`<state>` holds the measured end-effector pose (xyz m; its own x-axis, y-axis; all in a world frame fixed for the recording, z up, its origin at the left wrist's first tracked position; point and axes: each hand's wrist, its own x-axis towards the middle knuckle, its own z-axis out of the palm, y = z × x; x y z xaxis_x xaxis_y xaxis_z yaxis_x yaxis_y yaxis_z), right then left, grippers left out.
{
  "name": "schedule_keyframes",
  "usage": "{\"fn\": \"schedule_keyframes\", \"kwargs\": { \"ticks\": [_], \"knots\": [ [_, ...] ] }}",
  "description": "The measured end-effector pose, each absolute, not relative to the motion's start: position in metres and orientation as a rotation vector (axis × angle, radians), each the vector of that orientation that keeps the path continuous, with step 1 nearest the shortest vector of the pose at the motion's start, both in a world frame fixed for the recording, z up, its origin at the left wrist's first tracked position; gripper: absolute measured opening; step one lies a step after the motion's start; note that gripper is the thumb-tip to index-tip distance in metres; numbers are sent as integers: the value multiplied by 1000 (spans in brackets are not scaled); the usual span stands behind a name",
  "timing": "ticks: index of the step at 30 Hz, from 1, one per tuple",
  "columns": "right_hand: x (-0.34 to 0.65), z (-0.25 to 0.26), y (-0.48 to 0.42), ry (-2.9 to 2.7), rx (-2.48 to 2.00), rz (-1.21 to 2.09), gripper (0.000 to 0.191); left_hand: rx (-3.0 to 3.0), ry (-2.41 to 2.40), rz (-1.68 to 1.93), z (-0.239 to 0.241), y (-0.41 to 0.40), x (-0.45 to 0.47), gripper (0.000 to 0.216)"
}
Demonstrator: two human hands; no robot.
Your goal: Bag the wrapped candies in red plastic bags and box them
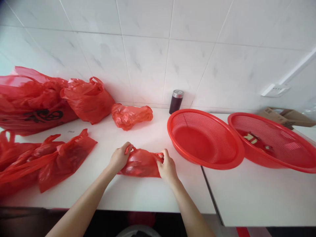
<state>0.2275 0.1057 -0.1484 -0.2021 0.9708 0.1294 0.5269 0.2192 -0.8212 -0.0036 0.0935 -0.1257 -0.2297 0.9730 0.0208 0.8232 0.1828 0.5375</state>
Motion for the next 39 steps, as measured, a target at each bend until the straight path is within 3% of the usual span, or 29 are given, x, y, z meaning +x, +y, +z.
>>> {"fn": "schedule_keyframes", "kwargs": {
  "ticks": [5,15,25,31,35,39],
  "knots": [
    [224,-162,116,-2093,-1545,370,6,1762,2268,428,-135,117,0,25],
    [224,-165,111,-2172,-1642,232,13,1807,2354,317,-138,111,7,25],
    [235,-171,101,-2171,-1645,310,14,1524,2364,419,-131,57,-44,44],
    [237,-170,103,-1982,-1764,526,22,1598,2470,720,-97,49,-34,33],
    [241,-171,102,-1864,-1696,673,31,2069,2007,703,-91,61,11,35],
    [246,-173,99,-1710,-1565,815,43,2077,1763,478,-94,76,31,28]
  ]
}}
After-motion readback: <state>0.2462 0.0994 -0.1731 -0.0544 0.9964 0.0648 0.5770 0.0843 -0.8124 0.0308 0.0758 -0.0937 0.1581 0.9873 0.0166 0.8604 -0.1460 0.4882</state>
